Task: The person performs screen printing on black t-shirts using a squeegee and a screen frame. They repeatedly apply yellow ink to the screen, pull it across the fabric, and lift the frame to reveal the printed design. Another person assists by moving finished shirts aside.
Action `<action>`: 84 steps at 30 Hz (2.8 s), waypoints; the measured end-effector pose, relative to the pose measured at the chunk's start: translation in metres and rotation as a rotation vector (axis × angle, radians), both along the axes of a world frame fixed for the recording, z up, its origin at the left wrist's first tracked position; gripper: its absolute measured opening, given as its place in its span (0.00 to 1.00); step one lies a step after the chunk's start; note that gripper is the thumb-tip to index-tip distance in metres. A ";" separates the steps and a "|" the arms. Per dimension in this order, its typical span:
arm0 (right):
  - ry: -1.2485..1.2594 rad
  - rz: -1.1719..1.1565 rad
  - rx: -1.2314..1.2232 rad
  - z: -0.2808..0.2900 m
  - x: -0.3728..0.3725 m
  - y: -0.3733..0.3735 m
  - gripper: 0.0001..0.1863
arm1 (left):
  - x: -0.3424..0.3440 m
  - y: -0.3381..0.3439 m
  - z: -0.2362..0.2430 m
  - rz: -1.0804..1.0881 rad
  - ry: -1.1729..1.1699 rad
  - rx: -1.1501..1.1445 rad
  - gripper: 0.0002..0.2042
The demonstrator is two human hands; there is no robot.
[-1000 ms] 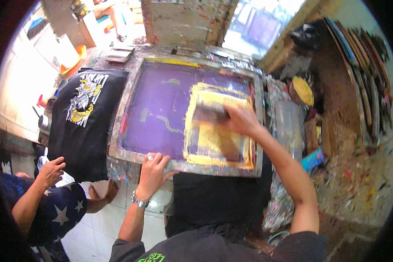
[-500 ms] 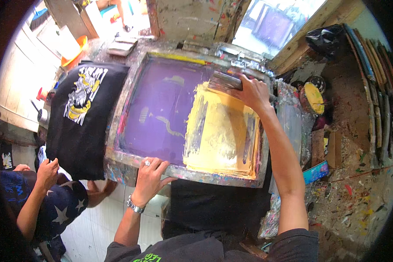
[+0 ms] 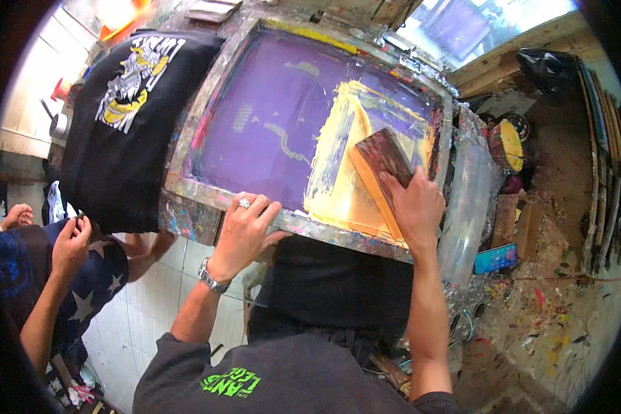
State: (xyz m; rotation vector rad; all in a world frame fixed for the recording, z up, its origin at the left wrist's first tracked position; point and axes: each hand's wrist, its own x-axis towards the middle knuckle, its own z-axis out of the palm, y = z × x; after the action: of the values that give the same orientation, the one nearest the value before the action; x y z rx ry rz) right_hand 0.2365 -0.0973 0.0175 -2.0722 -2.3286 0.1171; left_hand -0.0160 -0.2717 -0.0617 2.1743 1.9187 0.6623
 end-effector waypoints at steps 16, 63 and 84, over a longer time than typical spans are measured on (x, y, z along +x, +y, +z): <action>-0.051 0.611 0.198 -0.027 0.002 0.113 0.25 | -0.006 0.002 0.013 -0.006 0.045 -0.117 0.25; 0.105 0.304 0.530 0.331 -0.012 0.158 0.49 | -0.015 0.272 -0.004 0.124 -0.108 0.303 0.07; 0.201 0.364 0.587 0.326 -0.011 0.217 0.51 | -0.254 -0.004 0.132 1.457 0.900 0.558 0.17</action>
State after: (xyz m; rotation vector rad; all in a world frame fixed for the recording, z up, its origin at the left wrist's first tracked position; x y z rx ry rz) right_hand 0.2253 0.1199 0.3432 -1.3003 -2.2297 -0.3017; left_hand -0.2697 -0.2756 0.0705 0.7513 4.1503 0.3042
